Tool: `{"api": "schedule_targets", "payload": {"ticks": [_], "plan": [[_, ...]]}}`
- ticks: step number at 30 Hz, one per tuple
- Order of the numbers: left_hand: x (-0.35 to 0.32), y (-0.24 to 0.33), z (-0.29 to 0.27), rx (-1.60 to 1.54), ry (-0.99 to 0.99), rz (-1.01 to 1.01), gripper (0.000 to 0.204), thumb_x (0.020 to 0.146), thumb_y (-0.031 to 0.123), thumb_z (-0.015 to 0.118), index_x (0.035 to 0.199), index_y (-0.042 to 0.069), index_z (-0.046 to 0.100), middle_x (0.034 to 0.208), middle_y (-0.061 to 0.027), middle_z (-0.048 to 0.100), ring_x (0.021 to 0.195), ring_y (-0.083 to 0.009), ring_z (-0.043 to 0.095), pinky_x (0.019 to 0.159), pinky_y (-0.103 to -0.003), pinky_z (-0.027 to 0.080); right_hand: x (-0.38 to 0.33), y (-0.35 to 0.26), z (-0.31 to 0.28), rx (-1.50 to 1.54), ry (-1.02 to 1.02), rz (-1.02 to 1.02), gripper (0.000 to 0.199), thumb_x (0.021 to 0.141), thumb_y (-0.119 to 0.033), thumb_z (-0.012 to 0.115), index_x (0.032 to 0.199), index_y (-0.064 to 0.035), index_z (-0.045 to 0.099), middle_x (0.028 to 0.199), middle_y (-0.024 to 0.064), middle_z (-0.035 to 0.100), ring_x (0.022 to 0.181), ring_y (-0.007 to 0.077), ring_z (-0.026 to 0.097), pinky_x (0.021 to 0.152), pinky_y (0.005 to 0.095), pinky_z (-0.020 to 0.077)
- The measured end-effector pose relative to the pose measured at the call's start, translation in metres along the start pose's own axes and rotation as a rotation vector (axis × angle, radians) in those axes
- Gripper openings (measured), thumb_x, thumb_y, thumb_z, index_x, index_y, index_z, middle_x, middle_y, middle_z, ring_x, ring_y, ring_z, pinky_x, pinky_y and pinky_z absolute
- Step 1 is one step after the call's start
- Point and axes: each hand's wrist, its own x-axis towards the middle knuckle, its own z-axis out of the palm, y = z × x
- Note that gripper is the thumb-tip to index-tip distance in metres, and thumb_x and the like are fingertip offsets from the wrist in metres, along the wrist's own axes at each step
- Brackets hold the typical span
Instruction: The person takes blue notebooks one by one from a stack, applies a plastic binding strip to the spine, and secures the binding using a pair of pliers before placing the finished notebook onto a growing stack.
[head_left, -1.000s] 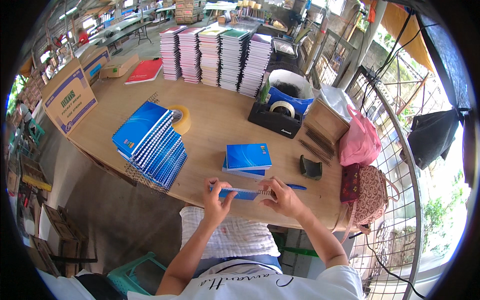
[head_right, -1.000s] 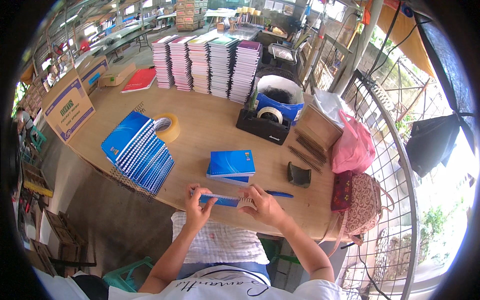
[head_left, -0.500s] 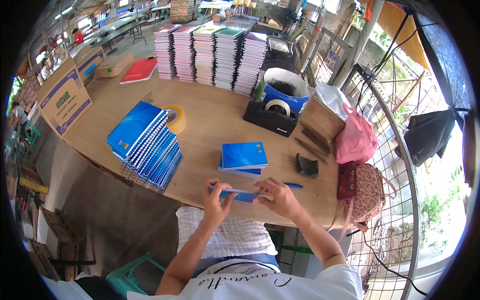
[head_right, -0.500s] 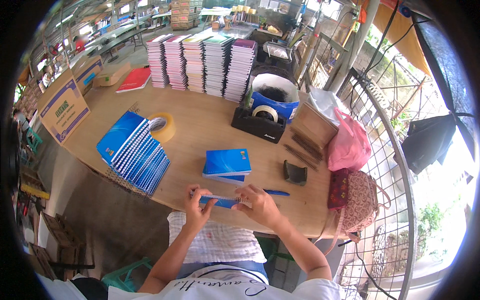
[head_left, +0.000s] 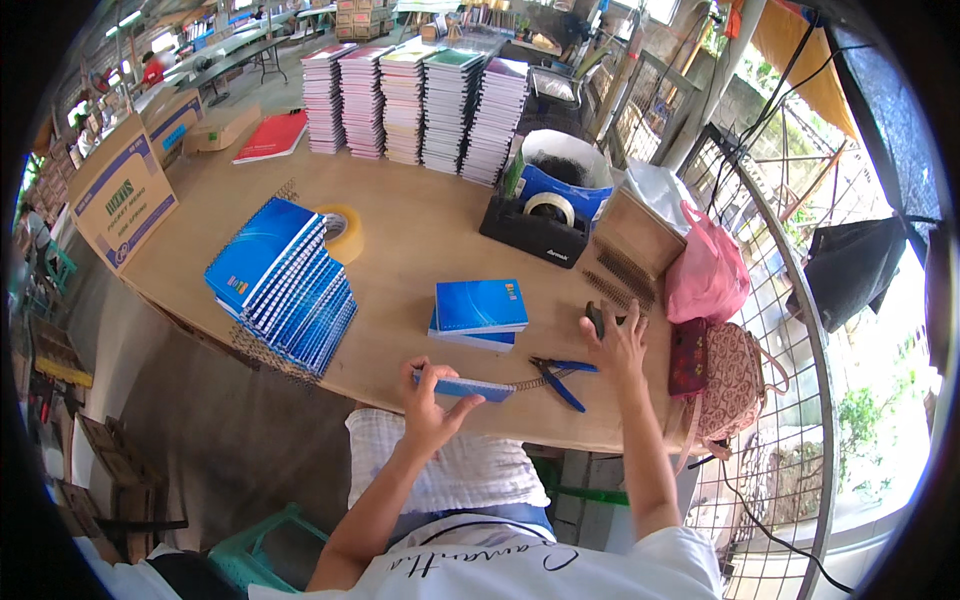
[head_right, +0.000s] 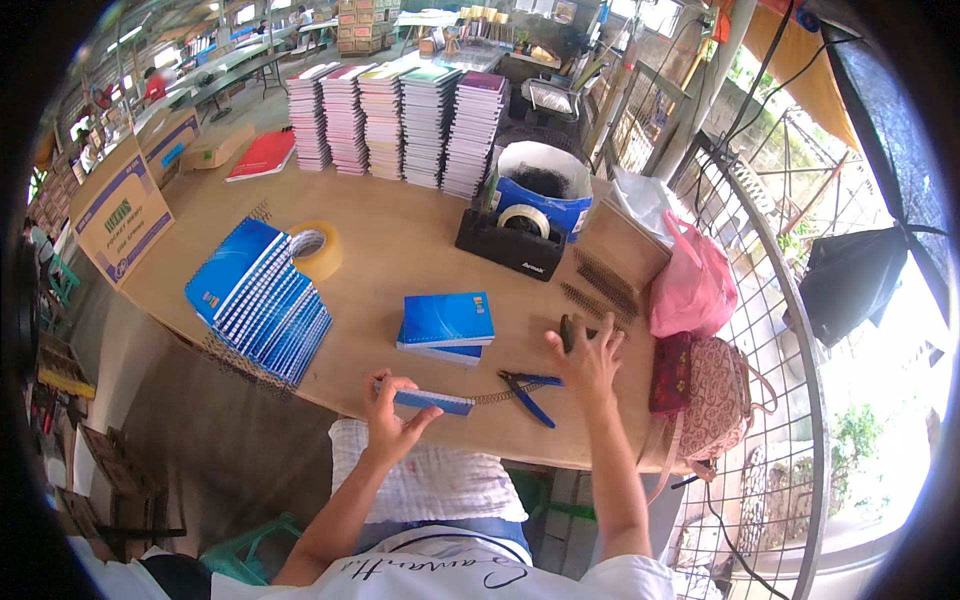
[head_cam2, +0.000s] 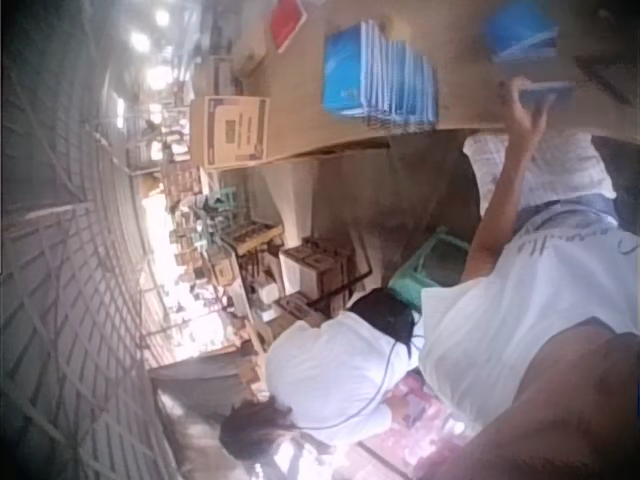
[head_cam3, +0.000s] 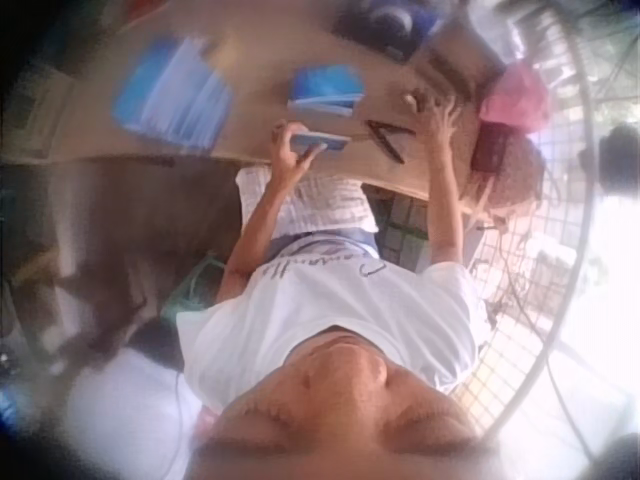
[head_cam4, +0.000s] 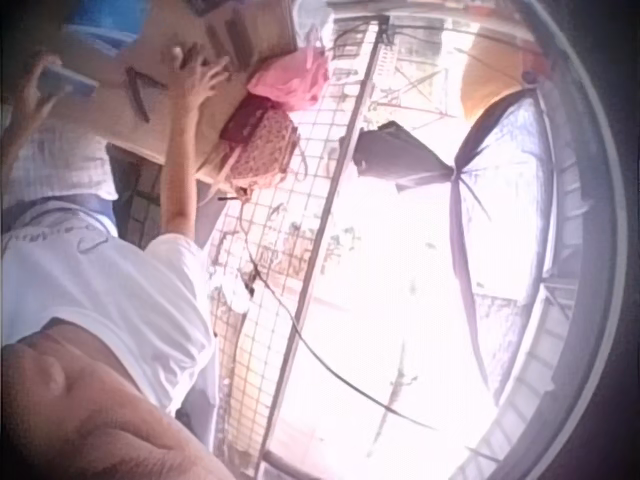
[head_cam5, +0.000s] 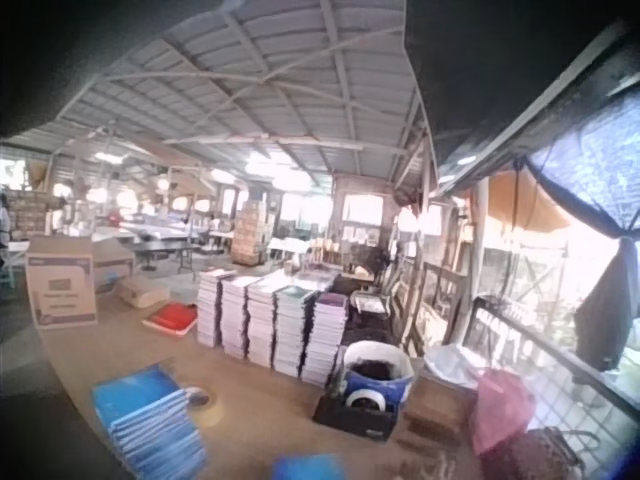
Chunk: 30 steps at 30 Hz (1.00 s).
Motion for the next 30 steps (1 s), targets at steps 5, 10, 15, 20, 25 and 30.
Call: {"api": "schedule_targets", "payload": {"ticks": [5, 10, 15, 20, 25, 30], "plan": [[0.000, -0.012, 0.008, -0.093, -0.032, -0.049, 0.059, 0.064, 0.039, 0.087, 0.098, 0.006, 0.050, 0.091, -0.0079, 0.049, 0.089, -0.0267, 0.045, 0.078, -0.042, 0.039, 0.025, 0.030, -0.006, 0.587, -0.484, -0.314, 0.040, 0.082, -0.028, 0.067, 0.115, -0.0049, 0.066, 0.132, 0.0247, 0.050, 0.123, 0.0388, 0.047, 0.094, 0.0485, 0.0444], [0.007, -0.015, 0.007, -0.130, -0.088, -0.080, 0.062, 0.062, 0.040, 0.087, 0.097, 0.007, 0.049, 0.089, -0.0076, 0.048, 0.086, -0.0257, 0.045, 0.076, -0.040, 0.039, -0.006, -0.002, -0.033, 1.335, -0.976, -0.659, 0.033, 0.080, -0.021, 0.066, 0.099, 0.0059, 0.069, 0.124, 0.0221, 0.056, 0.119, 0.0352, 0.051, 0.098, 0.0403, 0.0415], [0.007, -0.019, 0.006, -0.132, -0.110, -0.040, 0.064, 0.060, 0.042, 0.088, 0.097, 0.007, 0.048, 0.089, -0.0074, 0.048, 0.087, -0.0258, 0.045, 0.076, -0.040, 0.039, -0.013, -0.014, -0.048, 1.273, -0.967, -0.549, 0.040, 0.079, -0.022, 0.066, 0.106, 0.0066, 0.068, 0.125, 0.0213, 0.057, 0.117, 0.0349, 0.053, 0.101, 0.0398, 0.0385], [0.005, -0.019, 0.008, -0.124, -0.088, -0.025, 0.067, 0.060, 0.043, 0.088, 0.099, 0.007, 0.047, 0.090, -0.0071, 0.048, 0.088, -0.0262, 0.044, 0.077, -0.043, 0.039, -0.025, -0.001, -0.024, 1.779, -1.145, -0.262, 0.039, 0.078, -0.021, 0.066, 0.106, 0.0060, 0.068, 0.127, 0.0198, 0.057, 0.118, 0.0321, 0.053, 0.101, 0.0387, 0.0371], [0.010, -0.010, 0.007, -0.114, -0.048, 0.007, 0.066, 0.059, 0.040, 0.089, 0.098, 0.006, 0.048, 0.089, -0.0089, 0.049, 0.089, -0.0269, 0.044, 0.075, -0.041, 0.041, -0.017, 0.003, -0.017, 1.644, -1.056, -0.450, 0.034, 0.079, -0.020, 0.065, 0.102, 0.0059, 0.069, 0.131, 0.0200, 0.054, 0.118, 0.0323, 0.051, 0.101, 0.0392, 0.0367], [0.006, -0.011, 0.011, -0.105, -0.048, -0.013, 0.068, 0.059, 0.039, 0.090, 0.101, 0.007, 0.047, 0.091, -0.0096, 0.047, 0.090, -0.0267, 0.044, 0.075, -0.041, 0.041, -0.020, -0.005, -0.018, 1.359, -1.000, -0.589, 0.039, 0.079, -0.021, 0.066, 0.108, 0.0056, 0.068, 0.130, 0.0211, 0.054, 0.121, 0.0332, 0.051, 0.104, 0.0406, 0.0356]]}}
